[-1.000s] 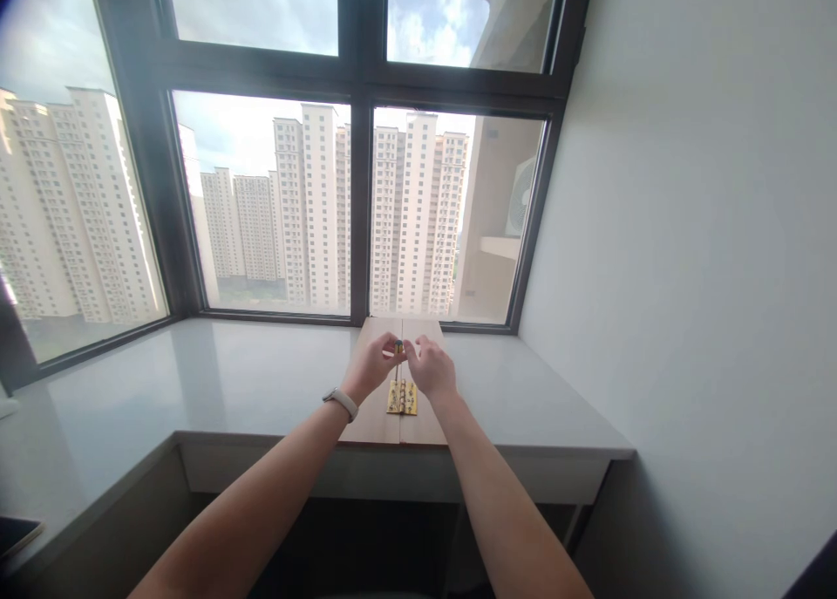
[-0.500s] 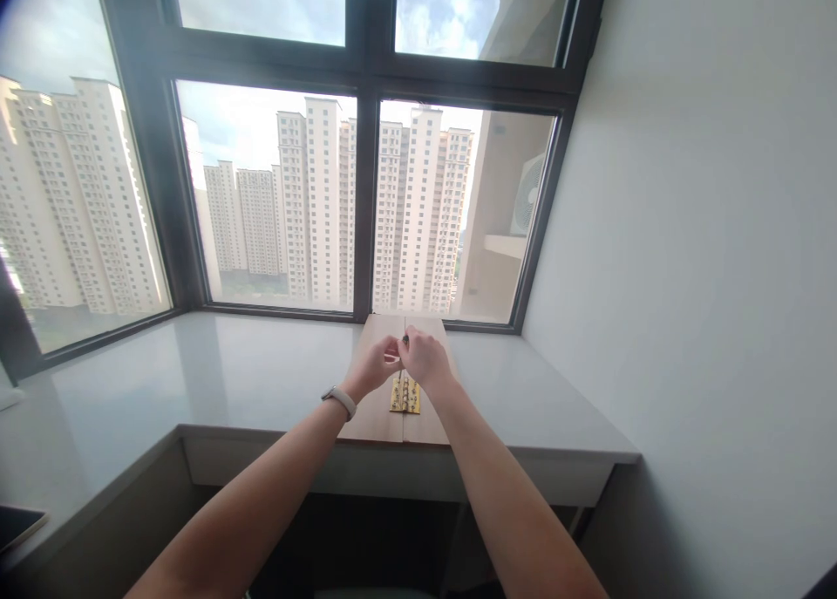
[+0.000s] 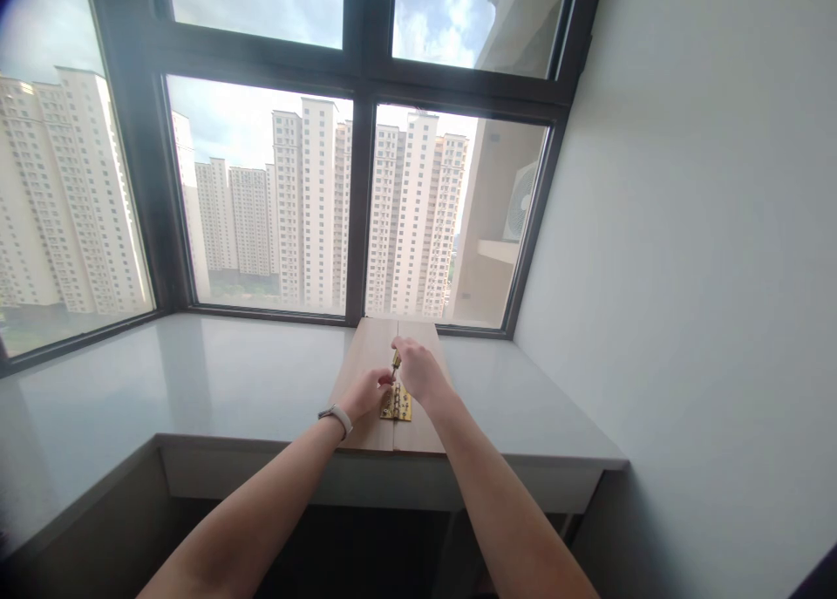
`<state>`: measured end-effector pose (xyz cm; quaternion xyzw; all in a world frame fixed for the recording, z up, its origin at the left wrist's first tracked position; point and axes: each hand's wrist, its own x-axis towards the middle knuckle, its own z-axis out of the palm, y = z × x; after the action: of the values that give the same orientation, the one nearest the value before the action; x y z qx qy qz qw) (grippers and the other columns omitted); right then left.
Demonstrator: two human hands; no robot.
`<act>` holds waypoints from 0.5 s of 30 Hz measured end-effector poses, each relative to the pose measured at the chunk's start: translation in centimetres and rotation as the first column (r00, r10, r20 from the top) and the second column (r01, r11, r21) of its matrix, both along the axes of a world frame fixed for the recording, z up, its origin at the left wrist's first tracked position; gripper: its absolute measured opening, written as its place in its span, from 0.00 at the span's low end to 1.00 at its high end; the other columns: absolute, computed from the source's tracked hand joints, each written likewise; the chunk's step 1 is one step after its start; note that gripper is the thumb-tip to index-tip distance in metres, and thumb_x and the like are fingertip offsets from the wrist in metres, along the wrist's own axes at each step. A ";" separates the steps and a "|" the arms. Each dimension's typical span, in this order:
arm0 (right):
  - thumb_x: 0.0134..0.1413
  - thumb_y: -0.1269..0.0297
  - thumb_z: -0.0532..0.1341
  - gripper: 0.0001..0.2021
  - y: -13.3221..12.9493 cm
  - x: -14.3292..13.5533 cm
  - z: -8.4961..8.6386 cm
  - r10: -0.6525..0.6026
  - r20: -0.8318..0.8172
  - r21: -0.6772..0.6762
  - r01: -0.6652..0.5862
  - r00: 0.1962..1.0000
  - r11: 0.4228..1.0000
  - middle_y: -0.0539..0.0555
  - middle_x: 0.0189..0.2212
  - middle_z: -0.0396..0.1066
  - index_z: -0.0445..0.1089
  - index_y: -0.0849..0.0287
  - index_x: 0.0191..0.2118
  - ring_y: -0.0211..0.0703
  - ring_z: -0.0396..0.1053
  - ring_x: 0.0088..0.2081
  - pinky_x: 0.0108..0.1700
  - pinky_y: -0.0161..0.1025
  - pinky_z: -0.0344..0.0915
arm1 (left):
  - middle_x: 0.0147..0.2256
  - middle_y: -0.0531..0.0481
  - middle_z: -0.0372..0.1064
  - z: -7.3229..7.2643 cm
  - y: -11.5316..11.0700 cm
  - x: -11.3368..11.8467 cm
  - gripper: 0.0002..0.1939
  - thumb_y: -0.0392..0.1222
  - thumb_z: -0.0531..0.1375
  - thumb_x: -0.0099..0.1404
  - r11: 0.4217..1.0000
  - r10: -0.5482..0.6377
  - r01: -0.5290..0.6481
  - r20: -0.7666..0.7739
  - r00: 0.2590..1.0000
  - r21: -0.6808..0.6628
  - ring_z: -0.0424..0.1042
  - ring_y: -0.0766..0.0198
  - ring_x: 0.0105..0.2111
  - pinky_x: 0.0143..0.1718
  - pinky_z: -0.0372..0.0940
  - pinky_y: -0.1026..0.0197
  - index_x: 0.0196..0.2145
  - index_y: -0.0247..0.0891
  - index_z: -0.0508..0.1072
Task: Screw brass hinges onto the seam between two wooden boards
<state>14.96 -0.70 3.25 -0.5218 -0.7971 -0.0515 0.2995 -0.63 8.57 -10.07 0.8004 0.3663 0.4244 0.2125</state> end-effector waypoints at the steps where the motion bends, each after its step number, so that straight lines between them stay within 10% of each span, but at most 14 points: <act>1: 0.62 0.81 0.54 0.19 -0.1 0.1 0.1 0.007 0.000 0.005 -0.007 1.000 1.000 0.55 0.43 0.76 0.71 0.56 0.52 0.41 0.72 0.41 0.45 0.35 0.63 | 0.33 0.46 0.79 0.0 0.0 0.0 0.06 0.36 0.60 0.62 1.000 0.014 -0.014 -0.008 1.000 0.009 0.78 0.56 0.36 0.45 0.71 0.52 0.33 0.41 0.78; 15: 0.68 0.75 0.52 0.13 -0.7 1.8 0.4 -0.046 -0.110 0.067 0.054 0.993 0.996 0.57 0.44 0.76 0.71 0.57 0.51 0.45 0.73 0.45 0.48 0.38 0.66 | 0.32 0.45 0.75 0.9 -0.3 0.2 0.08 0.41 0.63 0.67 0.987 0.154 -0.144 -0.182 0.971 0.065 0.74 0.56 0.34 0.37 0.65 0.57 0.30 0.41 0.72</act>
<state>16.76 -1.39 3.64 -0.5329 -0.7640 -0.0587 0.3589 -0.40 8.28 -9.13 0.8119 0.4326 0.3717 0.1243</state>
